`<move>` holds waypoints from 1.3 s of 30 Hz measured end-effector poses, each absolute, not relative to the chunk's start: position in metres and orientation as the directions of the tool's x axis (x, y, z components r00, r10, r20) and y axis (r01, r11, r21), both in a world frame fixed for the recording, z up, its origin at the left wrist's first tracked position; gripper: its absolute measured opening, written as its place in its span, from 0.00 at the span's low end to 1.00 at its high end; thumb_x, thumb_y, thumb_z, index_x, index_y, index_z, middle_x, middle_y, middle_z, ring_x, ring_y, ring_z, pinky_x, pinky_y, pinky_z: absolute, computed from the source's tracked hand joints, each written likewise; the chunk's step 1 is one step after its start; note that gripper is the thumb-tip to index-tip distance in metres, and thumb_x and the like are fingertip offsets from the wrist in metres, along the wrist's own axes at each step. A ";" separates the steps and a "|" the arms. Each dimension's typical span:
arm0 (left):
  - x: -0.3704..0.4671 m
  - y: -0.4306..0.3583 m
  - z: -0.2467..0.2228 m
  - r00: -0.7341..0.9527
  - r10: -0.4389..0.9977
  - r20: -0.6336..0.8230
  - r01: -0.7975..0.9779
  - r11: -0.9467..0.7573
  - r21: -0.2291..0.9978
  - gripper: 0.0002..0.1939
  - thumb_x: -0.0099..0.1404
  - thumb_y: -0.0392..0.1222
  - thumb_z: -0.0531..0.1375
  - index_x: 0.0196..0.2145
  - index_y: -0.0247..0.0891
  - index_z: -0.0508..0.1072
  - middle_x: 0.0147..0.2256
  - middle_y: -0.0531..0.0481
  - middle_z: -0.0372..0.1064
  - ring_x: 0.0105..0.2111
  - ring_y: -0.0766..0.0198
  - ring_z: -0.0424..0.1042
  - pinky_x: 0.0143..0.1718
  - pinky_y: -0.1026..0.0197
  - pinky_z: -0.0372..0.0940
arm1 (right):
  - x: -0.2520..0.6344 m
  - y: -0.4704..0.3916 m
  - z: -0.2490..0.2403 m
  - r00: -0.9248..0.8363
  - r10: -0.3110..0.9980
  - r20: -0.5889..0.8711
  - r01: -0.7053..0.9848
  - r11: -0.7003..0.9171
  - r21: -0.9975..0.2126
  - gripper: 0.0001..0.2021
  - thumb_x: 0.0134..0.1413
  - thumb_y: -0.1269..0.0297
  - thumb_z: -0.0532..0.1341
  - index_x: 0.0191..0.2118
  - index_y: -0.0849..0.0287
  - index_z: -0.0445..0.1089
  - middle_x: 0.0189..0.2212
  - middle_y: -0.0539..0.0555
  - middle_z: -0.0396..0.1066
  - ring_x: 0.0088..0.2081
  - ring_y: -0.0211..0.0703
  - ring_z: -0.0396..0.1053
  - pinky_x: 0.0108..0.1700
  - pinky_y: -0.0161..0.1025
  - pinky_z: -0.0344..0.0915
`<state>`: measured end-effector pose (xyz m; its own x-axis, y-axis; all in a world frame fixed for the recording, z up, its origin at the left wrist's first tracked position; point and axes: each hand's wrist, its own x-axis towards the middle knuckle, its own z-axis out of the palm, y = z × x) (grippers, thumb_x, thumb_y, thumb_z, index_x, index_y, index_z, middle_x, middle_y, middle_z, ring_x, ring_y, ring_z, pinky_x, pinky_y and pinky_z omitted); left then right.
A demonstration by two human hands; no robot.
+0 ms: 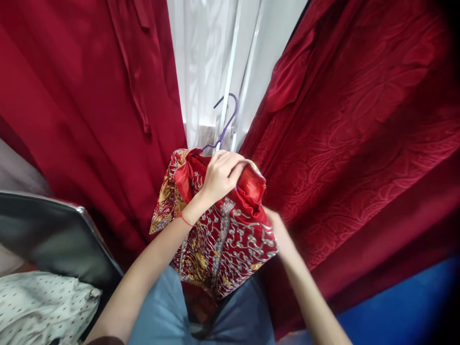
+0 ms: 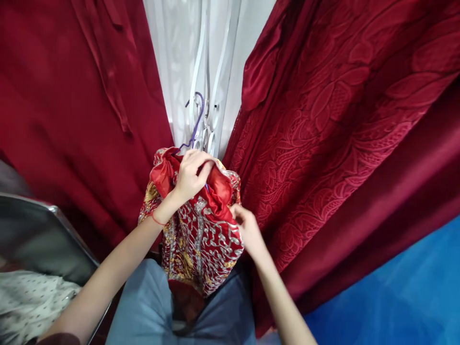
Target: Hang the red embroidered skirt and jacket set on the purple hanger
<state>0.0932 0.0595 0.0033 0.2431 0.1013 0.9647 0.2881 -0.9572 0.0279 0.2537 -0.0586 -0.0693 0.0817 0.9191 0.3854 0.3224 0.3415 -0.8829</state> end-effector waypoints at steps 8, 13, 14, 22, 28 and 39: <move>0.089 0.047 0.017 0.400 0.254 0.881 0.353 -0.930 0.107 0.13 0.74 0.43 0.53 0.38 0.39 0.75 0.35 0.52 0.77 0.37 0.63 0.72 0.51 0.53 0.60 | 0.269 -0.091 -0.086 0.347 0.608 0.715 0.751 0.277 -0.600 0.10 0.56 0.61 0.60 0.26 0.57 0.67 0.30 0.53 0.71 0.33 0.42 0.69 0.38 0.38 0.67; 0.077 0.040 0.022 0.507 0.223 0.833 0.270 -0.958 0.092 0.20 0.73 0.55 0.50 0.44 0.39 0.74 0.44 0.47 0.77 0.43 0.59 0.73 0.55 0.49 0.60 | 0.286 -0.128 -0.047 0.462 0.341 0.819 0.808 0.220 -0.547 0.05 0.60 0.64 0.60 0.32 0.56 0.69 0.31 0.53 0.72 0.30 0.42 0.68 0.35 0.39 0.64; 0.076 0.040 0.021 0.533 0.194 0.824 0.238 -0.969 0.074 0.23 0.71 0.60 0.52 0.47 0.39 0.73 0.46 0.45 0.76 0.45 0.57 0.72 0.58 0.47 0.58 | 0.286 -0.132 -0.044 0.501 0.310 0.808 0.785 0.231 -0.575 0.06 0.60 0.64 0.61 0.31 0.55 0.67 0.28 0.52 0.69 0.28 0.41 0.66 0.33 0.39 0.62; 0.091 0.039 0.007 0.564 0.219 0.796 0.340 -0.940 0.018 0.27 0.56 0.69 0.63 0.35 0.40 0.76 0.30 0.52 0.73 0.35 0.58 0.71 0.63 0.37 0.50 | 0.278 -0.122 -0.060 0.588 0.386 0.711 0.603 0.376 -0.703 0.15 0.60 0.61 0.61 0.50 0.54 0.60 0.48 0.57 0.65 0.40 0.41 0.71 0.40 0.39 0.68; 0.106 0.045 -0.002 0.442 0.243 0.864 0.423 -0.905 0.038 0.24 0.68 0.57 0.58 0.19 0.41 0.71 0.19 0.57 0.61 0.27 0.64 0.63 0.58 0.42 0.54 | 0.270 -0.113 -0.082 0.540 0.395 0.743 0.734 0.211 -0.645 0.04 0.60 0.68 0.55 0.41 0.57 0.63 0.32 0.51 0.67 0.32 0.40 0.66 0.37 0.38 0.64; 0.119 0.052 -0.018 0.275 0.217 0.937 0.398 -0.913 0.095 0.26 0.71 0.56 0.55 0.19 0.41 0.69 0.18 0.56 0.55 0.29 0.62 0.63 0.54 0.45 0.59 | 0.252 -0.113 -0.093 0.554 0.608 0.569 0.634 0.134 -0.761 0.12 0.63 0.53 0.56 0.37 0.57 0.65 0.30 0.50 0.70 0.30 0.40 0.65 0.35 0.37 0.61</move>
